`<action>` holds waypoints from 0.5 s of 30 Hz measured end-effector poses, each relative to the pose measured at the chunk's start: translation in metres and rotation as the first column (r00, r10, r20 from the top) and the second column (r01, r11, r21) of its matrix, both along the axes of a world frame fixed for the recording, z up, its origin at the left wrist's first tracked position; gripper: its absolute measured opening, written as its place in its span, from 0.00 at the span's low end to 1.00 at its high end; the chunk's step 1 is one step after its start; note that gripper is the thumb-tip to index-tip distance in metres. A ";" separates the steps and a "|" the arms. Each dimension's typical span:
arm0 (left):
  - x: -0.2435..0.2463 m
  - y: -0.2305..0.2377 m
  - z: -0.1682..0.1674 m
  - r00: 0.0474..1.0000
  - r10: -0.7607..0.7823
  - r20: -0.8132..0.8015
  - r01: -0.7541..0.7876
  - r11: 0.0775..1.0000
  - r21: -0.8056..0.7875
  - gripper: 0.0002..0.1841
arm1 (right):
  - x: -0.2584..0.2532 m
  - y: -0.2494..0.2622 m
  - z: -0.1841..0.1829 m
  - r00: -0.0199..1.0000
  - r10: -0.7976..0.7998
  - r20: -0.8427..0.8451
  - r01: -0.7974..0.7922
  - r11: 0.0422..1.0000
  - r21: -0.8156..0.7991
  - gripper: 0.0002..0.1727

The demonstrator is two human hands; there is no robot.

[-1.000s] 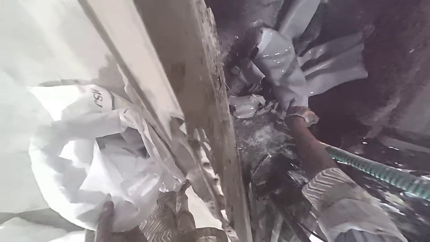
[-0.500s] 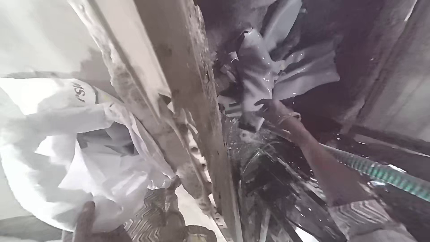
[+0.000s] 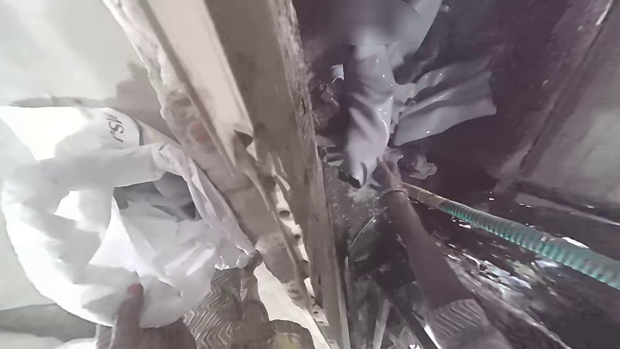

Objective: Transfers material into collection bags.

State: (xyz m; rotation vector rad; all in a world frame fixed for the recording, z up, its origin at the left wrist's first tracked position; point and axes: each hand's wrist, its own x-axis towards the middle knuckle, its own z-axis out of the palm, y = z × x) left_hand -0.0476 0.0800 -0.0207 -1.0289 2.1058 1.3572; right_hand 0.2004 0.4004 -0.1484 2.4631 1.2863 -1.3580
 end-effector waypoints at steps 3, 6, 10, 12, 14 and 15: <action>0.001 -0.002 -0.002 1.000 0.006 -0.012 -0.006 1.000 0.024 0.12 | 0.012 0.009 -0.041 0.966 -0.251 -0.062 0.247 0.967 -0.067 0.42; -0.004 -0.006 -0.004 0.999 -0.010 -0.047 0.011 1.000 0.017 0.11 | 0.002 0.009 -0.068 0.918 -0.317 -0.236 0.320 0.947 -0.027 0.36; 0.002 -0.002 -0.003 0.998 0.007 -0.062 -0.007 1.000 0.006 0.11 | -0.015 0.001 -0.060 0.910 -0.328 -0.255 0.353 0.934 0.054 0.27; 0.002 0.000 -0.004 0.998 0.003 -0.068 -0.002 1.000 0.011 0.10 | -0.024 -0.001 -0.056 0.923 -0.312 -0.225 0.338 0.937 0.087 0.28; 0.001 -0.002 -0.005 0.997 -0.015 -0.074 0.016 1.000 0.021 0.10 | -0.036 -0.003 -0.051 0.942 -0.307 -0.134 0.326 0.933 0.152 0.33; 0.001 -0.003 -0.005 0.998 -0.020 -0.068 0.022 1.000 0.023 0.10 | -0.041 -0.003 -0.045 0.954 -0.291 -0.079 0.301 0.930 0.209 0.36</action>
